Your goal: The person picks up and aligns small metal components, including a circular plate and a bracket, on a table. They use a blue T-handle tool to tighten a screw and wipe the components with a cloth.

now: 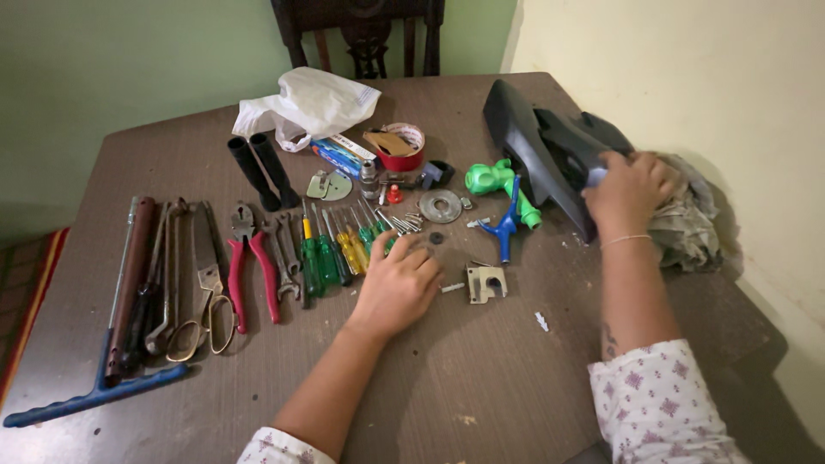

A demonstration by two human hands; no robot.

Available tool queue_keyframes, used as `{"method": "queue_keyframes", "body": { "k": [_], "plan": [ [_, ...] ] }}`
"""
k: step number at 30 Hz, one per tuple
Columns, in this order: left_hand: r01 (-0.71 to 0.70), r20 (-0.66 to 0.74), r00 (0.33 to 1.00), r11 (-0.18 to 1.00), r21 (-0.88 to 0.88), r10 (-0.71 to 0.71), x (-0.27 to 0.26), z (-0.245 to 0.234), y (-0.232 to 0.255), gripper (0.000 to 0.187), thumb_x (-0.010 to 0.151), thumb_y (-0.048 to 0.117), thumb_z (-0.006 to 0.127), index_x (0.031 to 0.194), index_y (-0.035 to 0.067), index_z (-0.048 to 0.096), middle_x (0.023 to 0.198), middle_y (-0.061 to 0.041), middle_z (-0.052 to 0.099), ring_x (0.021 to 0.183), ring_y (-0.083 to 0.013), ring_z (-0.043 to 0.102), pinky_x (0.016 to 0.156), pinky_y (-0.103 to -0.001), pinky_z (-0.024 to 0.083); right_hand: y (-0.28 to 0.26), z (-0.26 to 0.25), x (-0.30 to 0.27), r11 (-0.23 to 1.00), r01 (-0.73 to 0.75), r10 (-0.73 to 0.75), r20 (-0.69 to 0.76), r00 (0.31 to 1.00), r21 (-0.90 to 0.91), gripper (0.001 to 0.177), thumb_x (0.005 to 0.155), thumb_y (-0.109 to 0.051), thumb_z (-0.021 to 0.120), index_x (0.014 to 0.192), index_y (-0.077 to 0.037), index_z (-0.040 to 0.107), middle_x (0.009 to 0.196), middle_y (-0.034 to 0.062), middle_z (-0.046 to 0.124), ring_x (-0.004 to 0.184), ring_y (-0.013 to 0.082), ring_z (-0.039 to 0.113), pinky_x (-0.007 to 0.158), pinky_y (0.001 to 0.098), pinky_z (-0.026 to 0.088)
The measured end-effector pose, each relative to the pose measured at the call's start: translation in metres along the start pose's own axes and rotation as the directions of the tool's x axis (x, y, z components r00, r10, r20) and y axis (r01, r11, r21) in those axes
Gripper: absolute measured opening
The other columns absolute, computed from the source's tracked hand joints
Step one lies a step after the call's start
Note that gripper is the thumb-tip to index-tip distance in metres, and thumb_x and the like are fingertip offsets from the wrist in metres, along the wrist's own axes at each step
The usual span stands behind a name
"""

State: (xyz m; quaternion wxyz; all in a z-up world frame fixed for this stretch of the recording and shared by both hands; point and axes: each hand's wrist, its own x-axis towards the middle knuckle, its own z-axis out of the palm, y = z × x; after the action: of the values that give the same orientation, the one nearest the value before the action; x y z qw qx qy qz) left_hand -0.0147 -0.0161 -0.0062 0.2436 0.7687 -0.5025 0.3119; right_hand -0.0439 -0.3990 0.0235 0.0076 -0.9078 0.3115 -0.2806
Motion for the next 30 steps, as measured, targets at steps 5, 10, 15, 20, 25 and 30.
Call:
{"method": "queue_keyframes", "body": {
  "k": [5,10,15,20,25,30],
  "plan": [
    [0.001,-0.005,1.0,1.0,0.009,-0.001,0.004,-0.004,0.004,0.013,0.084,0.02,0.075,0.091,0.01,0.07,0.095,-0.006,0.068,0.118,-0.0295,0.06,0.11,-0.057,0.036,0.027,0.015,0.011,0.972,-0.233,0.226,0.291,0.93,-0.012,0.022,0.102,-0.025,0.074,0.123,-0.025,0.079,0.135,0.013,0.073,0.128,0.032,0.062,0.11,0.0496,0.041],
    [-0.007,-0.021,1.0,1.0,0.021,0.008,0.009,-0.007,0.009,0.012,0.084,0.02,0.074,0.092,0.011,0.071,0.098,-0.006,0.069,0.118,-0.0296,0.059,0.109,-0.057,0.037,0.017,-0.022,0.007,0.924,-0.333,0.308,0.149,0.94,0.186,0.028,0.092,-0.024,0.069,0.12,-0.024,0.076,0.127,0.0157,0.069,0.114,0.0369,0.061,0.103,0.0513,0.042],
    [0.001,-0.036,0.999,0.999,0.047,0.001,0.016,-0.005,0.013,0.011,0.084,0.018,0.073,0.093,0.013,0.072,0.098,-0.006,0.069,0.117,-0.0297,0.06,0.108,-0.056,0.037,0.031,-0.036,-0.005,0.973,-0.229,0.227,-0.028,0.973,-0.041,0.058,0.07,-0.037,0.093,0.123,-0.022,0.074,0.13,0.0192,0.061,0.117,0.0399,0.054,0.105,0.0524,0.034],
    [-0.016,-0.022,1.0,0.999,0.047,0.017,0.034,0.013,0.021,0.011,0.086,0.019,0.073,0.093,0.01,0.071,0.095,-0.007,0.069,0.116,-0.0293,0.059,0.107,-0.054,0.039,0.048,-0.019,0.003,0.947,-0.175,0.191,-0.035,0.981,0.268,0.037,0.087,-0.031,0.084,0.118,-0.013,0.076,0.116,0.0107,0.072,0.099,0.0286,0.067,0.098,0.0446,0.049],
    [-0.005,-0.062,0.998,0.994,0.105,0.012,0.062,0.046,0.03,0.015,0.085,0.021,0.073,0.093,0.009,0.071,0.097,-0.007,0.071,0.113,-0.0281,0.06,0.103,-0.051,0.042,0.022,-0.03,-0.004,0.911,-0.039,0.169,-0.286,0.943,0.412,0.026,0.098,-0.034,0.083,0.109,-0.011,0.079,0.102,0.0077,0.071,0.088,0.0251,0.064,0.088,0.0408,0.049],
    [0.147,0.016,0.989,0.987,0.063,-0.149,0.085,0.087,0.041,0.026,0.082,0.032,0.075,0.094,0.009,0.071,0.099,-0.008,0.071,0.108,-0.0289,0.06,0.092,-0.048,0.043,0.009,-0.04,-0.013,0.95,0.268,-0.095,-0.672,0.735,0.159,0.019,0.097,-0.025,0.086,0.095,-0.008,0.079,0.091,0.006,0.066,0.087,0.0257,0.062,0.082,0.0434,0.05]
  ]
}}
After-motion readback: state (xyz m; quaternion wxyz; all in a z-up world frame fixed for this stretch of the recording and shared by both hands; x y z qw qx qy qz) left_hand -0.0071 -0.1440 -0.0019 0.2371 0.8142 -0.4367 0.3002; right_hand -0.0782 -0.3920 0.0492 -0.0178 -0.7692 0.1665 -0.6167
